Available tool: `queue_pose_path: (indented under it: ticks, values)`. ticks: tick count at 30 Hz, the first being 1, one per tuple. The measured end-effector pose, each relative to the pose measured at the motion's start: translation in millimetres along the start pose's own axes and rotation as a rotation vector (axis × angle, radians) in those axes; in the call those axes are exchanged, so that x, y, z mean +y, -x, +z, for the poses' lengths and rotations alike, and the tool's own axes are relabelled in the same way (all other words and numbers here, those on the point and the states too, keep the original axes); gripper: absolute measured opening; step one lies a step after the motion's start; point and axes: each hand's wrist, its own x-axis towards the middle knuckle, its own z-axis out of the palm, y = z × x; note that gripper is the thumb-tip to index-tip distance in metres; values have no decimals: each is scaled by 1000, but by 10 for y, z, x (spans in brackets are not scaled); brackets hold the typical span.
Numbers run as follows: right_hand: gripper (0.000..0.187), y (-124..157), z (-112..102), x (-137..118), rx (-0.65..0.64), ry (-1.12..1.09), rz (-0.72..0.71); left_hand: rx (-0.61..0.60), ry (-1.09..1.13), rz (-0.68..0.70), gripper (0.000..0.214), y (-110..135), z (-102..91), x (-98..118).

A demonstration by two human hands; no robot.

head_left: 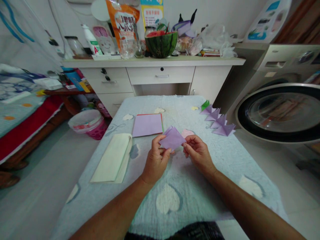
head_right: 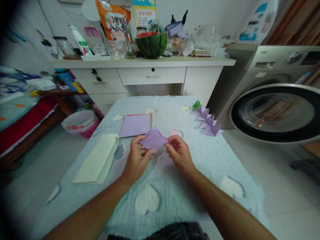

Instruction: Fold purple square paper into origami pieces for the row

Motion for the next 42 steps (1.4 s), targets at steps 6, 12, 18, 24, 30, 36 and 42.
queue_pose_path:
  ticks: [6, 12, 18, 24, 30, 36, 42]
  values:
    - [24, -5, -12, 2, 7, -33, -19, 24, -4, 15, 44, 19, 5, -51]
    - [23, 8, -1, -42, -12, 18, -44, -5, -5, 13, 43, 3, -3, -63]
    - [20, 21, -13, -21, -25, 144, -89, -16, -21, 4, 53, 3, -15, -80]
    - [14, 17, -44, -40, -39, 207, -108, 5, -139, 38, 39, -15, -70, 1]
    - [19, 17, -17, -51, -46, 125, -85, 63, -180, 81, 25, -57, -99, 50]
    - [31, 0, 2, -38, 5, -17, -35, 75, -129, 124, 9, -68, -92, -6]
    - [22, -5, -1, 1, -8, -7, -6, -12, -203, 247, 10, -80, -105, -22]
